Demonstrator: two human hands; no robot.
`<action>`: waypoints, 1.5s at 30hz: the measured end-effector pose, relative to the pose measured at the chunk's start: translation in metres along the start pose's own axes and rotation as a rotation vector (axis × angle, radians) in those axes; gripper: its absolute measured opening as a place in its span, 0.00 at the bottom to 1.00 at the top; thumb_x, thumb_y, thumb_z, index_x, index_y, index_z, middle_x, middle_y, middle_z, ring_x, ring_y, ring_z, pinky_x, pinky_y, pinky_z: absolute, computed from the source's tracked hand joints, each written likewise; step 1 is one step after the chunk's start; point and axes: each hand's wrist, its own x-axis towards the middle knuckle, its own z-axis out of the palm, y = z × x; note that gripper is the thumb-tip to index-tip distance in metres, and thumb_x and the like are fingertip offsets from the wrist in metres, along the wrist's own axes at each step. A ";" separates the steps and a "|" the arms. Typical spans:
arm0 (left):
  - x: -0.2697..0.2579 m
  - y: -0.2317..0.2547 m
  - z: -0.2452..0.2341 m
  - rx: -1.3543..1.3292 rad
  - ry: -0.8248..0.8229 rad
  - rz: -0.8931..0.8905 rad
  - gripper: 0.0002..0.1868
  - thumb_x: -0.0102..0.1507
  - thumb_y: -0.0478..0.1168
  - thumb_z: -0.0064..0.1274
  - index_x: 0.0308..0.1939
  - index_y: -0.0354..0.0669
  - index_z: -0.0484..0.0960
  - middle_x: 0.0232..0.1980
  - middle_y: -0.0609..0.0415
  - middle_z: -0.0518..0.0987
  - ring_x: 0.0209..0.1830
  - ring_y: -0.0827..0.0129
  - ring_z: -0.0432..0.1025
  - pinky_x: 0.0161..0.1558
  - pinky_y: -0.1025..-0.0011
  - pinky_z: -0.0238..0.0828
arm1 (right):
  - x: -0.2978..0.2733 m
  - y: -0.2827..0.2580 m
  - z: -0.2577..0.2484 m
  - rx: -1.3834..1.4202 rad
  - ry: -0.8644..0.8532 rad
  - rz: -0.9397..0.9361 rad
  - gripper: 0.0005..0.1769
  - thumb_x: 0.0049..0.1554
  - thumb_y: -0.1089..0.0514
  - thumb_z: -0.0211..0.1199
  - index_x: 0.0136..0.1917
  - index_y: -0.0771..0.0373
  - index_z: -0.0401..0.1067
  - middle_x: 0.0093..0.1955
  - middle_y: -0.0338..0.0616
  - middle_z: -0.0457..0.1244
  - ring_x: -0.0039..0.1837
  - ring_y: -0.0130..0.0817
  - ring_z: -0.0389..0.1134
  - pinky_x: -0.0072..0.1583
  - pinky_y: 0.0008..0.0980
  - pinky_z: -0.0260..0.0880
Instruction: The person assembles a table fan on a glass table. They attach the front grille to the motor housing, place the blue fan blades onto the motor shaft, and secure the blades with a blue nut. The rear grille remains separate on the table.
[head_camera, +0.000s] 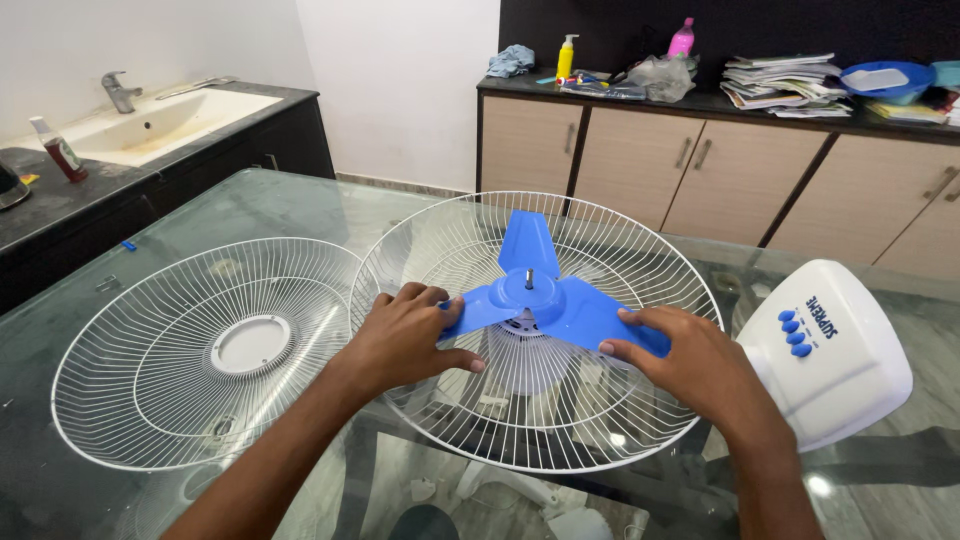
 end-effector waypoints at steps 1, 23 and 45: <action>-0.001 0.000 0.001 0.002 0.007 -0.002 0.54 0.51 0.79 0.54 0.65 0.40 0.75 0.57 0.41 0.78 0.67 0.50 0.64 0.63 0.39 0.62 | -0.001 0.001 0.001 0.005 0.022 -0.024 0.34 0.46 0.29 0.68 0.59 0.49 0.80 0.62 0.37 0.71 0.62 0.38 0.73 0.62 0.41 0.72; -0.017 -0.002 -0.018 -0.287 0.696 0.006 0.30 0.59 0.62 0.61 0.52 0.41 0.87 0.60 0.42 0.81 0.58 0.49 0.76 0.55 0.47 0.73 | -0.006 0.011 0.009 0.473 0.352 -0.141 0.19 0.55 0.50 0.70 0.58 0.58 0.80 0.49 0.46 0.75 0.49 0.34 0.77 0.51 0.31 0.76; -0.104 -0.071 0.056 -0.900 0.896 -0.292 0.13 0.69 0.40 0.53 0.53 0.35 0.78 0.51 0.46 0.83 0.50 0.60 0.82 0.40 0.69 0.82 | -0.059 -0.029 0.011 0.352 0.692 -0.467 0.05 0.66 0.62 0.69 0.55 0.64 0.79 0.50 0.46 0.72 0.53 0.31 0.73 0.59 0.29 0.70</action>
